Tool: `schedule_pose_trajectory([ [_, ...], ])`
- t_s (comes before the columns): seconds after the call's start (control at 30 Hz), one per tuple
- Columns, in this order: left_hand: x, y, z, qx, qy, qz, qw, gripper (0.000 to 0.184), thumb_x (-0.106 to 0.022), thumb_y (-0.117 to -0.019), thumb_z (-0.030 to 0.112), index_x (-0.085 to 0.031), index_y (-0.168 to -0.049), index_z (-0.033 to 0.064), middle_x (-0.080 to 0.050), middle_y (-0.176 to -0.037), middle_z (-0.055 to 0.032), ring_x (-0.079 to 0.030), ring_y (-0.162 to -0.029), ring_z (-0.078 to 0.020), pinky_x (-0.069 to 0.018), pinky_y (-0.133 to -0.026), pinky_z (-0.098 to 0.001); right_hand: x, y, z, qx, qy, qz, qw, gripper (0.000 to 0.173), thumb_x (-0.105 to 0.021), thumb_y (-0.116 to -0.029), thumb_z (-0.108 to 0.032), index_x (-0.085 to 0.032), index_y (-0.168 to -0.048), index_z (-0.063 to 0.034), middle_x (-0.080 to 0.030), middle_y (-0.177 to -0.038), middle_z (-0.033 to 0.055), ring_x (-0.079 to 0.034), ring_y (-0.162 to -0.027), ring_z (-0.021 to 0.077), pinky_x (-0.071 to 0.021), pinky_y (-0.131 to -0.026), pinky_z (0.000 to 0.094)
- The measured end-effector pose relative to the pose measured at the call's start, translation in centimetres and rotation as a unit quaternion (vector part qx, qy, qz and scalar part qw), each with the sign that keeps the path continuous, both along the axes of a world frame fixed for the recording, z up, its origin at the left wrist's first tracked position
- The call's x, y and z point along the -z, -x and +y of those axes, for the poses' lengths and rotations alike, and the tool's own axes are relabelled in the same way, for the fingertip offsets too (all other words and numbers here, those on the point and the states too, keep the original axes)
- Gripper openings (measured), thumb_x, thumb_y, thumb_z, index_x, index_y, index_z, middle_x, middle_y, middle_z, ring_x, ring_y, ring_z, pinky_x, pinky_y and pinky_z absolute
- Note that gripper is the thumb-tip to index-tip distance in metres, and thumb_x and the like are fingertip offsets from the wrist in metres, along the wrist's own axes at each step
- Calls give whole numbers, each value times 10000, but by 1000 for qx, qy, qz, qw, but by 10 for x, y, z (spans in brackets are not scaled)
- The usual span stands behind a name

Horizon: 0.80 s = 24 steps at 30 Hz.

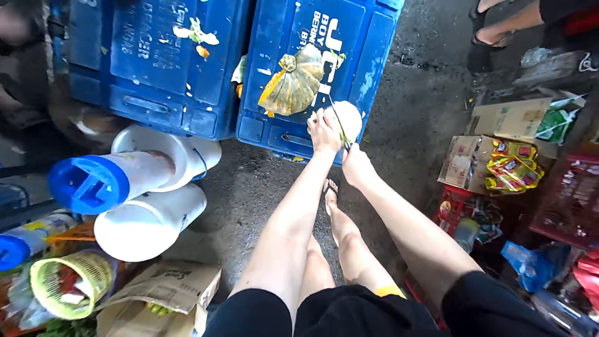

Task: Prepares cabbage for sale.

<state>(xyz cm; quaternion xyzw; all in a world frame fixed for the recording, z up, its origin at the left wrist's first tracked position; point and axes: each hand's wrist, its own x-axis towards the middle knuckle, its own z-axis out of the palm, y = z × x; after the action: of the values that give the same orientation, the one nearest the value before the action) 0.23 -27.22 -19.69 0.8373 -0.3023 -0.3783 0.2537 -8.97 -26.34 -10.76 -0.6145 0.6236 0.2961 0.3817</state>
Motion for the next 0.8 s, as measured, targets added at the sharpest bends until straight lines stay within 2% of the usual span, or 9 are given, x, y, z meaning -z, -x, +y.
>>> schedule_pose_trajectory([
  [0.07,4,-4,6,1,1,-1,1000,519,-245,-1107,291,-443,-1522,51,-473,-1478,-273,-470,-1369,-414,-394,-1139,-507,14,-13,0,10,20,-11,1000,467,-321,-1133,-325,-417,-1429,23,-669,-1158,251,-701,-1069,396,-578,-877,548],
  [0.17,-6,4,3,1,-4,-3,1000,507,-317,-1101,309,-428,-1540,82,-425,-1505,-278,-486,-1325,-451,-448,-1068,-551,17,1,2,6,43,-36,998,457,-342,-1131,-318,-409,-1433,18,-672,-1147,257,-698,-1074,410,-570,-883,567],
  [0.27,-29,17,-2,-10,-39,19,999,641,-447,-1031,565,-405,-1568,217,-259,-1640,-213,-388,-1393,-499,-453,-992,-670,27,18,4,27,52,-105,993,384,-489,-1081,-191,-457,-1406,12,-671,-1168,254,-678,-1102,419,-552,-910,607],
  [0.33,-26,23,-8,-37,-43,10,998,676,-525,-972,634,-471,-1523,247,-290,-1642,-169,-367,-1412,-486,-441,-981,-680,27,19,5,84,39,-128,987,368,-376,-1124,-244,-519,-1377,-17,-678,-1171,231,-671,-1103,383,-538,-909,596],
  [0.47,-21,6,-20,-51,-50,15,997,709,-573,-969,608,-479,-1491,138,-427,-1544,-185,-452,-1363,-434,-461,-991,-624,-9,28,19,-1,12,-77,997,376,-352,-1131,-314,-493,-1292,-5,-675,-1014,228,-711,-969,374,-577,-828,532],
  [0.53,-23,-1,-28,-52,-56,20,997,746,-594,-952,622,-479,-1460,88,-459,-1510,-191,-481,-1343,-419,-471,-993,-608,-21,37,27,-8,-4,-55,998,380,-323,-1135,-324,-500,-1277,-19,-674,-1013,200,-708,-983,338,-571,-847,495],
  [0.6,-24,-3,-33,-49,-75,16,996,744,-597,-944,637,-499,-1420,73,-464,-1500,-182,-486,-1342,-402,-479,-987,-601,-1,40,27,6,3,-55,998,393,-346,-1129,-318,-506,-1301,-4,-682,-1029,216,-710,-992,364,-573,-849,527],
  [0.7,-23,-6,-44,-36,-112,7,993,755,-560,-952,658,-513,-1415,63,-436,-1530,-182,-464,-1372,-402,-478,-990,-617,62,32,7,29,34,-92,995,426,-357,-1126,-320,-448,-1430,-37,-700,-1091,250,-717,-1003,421,-575,-845,596],
  [0.8,-25,-11,-55,-33,-122,5,992,751,-563,-932,684,-535,-1381,82,-459,-1501,-174,-482,-1353,-393,-477,-972,-630,100,29,2,49,77,-139,986,436,-356,-1127,-326,-459,-1423,-24,-696,-1093,257,-713,-996,429,-576,-832,595],
])
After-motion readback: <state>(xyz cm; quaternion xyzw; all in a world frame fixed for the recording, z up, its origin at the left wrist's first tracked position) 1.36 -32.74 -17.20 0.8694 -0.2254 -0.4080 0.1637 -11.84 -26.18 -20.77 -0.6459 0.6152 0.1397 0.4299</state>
